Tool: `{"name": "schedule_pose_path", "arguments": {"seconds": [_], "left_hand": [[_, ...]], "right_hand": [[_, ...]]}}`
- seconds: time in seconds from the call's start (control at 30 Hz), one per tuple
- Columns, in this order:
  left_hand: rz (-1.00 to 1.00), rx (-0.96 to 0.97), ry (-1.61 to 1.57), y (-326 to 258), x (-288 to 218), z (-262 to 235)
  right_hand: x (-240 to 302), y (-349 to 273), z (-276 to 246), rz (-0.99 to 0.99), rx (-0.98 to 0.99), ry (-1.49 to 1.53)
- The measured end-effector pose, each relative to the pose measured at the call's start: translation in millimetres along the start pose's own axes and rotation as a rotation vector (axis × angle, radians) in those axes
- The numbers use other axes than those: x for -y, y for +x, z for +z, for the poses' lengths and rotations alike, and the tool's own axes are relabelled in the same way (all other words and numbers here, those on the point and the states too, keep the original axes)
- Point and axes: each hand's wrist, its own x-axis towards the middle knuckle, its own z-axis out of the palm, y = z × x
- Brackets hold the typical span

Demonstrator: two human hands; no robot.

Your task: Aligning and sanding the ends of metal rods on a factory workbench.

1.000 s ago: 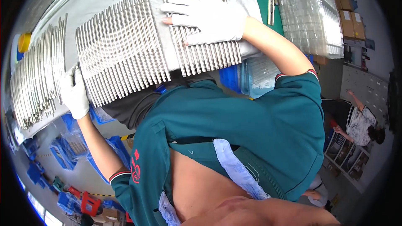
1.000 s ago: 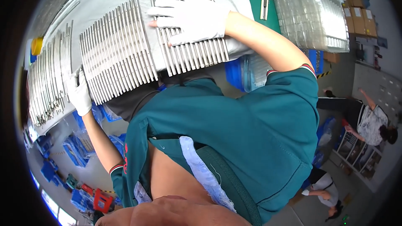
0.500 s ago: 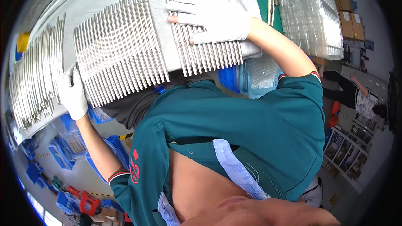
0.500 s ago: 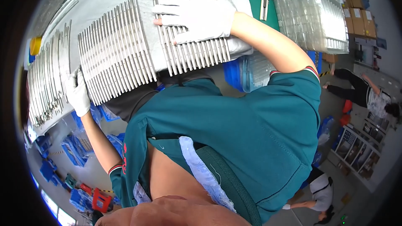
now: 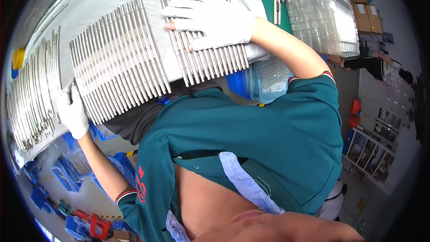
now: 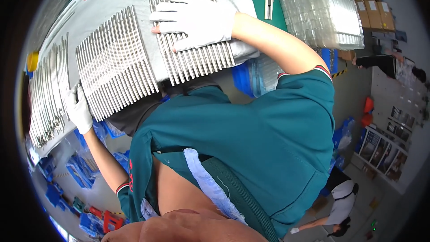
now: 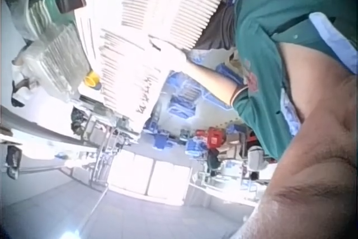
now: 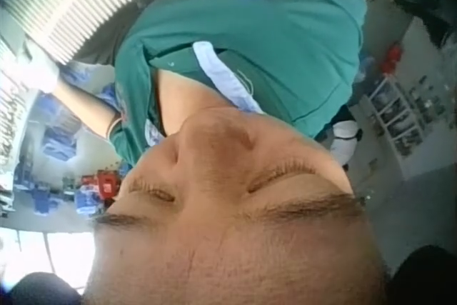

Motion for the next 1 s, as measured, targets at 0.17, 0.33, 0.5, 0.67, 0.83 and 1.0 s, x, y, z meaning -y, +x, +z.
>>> {"name": "schedule_pose_path", "arguments": {"seconds": [0.17, 0.33, 0.5, 0.67, 0.83, 1.0], "left_hand": [[-0.019, 0.012, -0.021, -0.5, -1.1, 0.0], [-0.005, 0.009, -0.012, 0.3, 0.0, 0.2], [-0.008, 0.0, 0.014, -0.5, -0.1, -0.2], [0.022, -0.016, 0.04, 0.6, 1.3, 0.3], [0.047, -0.033, 0.037, -0.8, 5.6, 1.0], [0.038, -0.024, 0.048, 0.6, 1.4, 0.6]], "right_hand": [[1.3, -0.3, -4.4, 0.018, 0.081, 0.024], [0.9, 0.9, -0.1, 0.006, 0.038, -0.007], [0.0, 0.5, 0.9, -0.018, -0.018, -0.029], [-0.5, -2.8, -1.4, -0.005, -0.01, -0.003], [-1.8, -3.4, -3.8, -0.005, 0.004, 0.01], [-2.9, -4.3, -5.0, -0.005, 0.009, 0.002]]}}
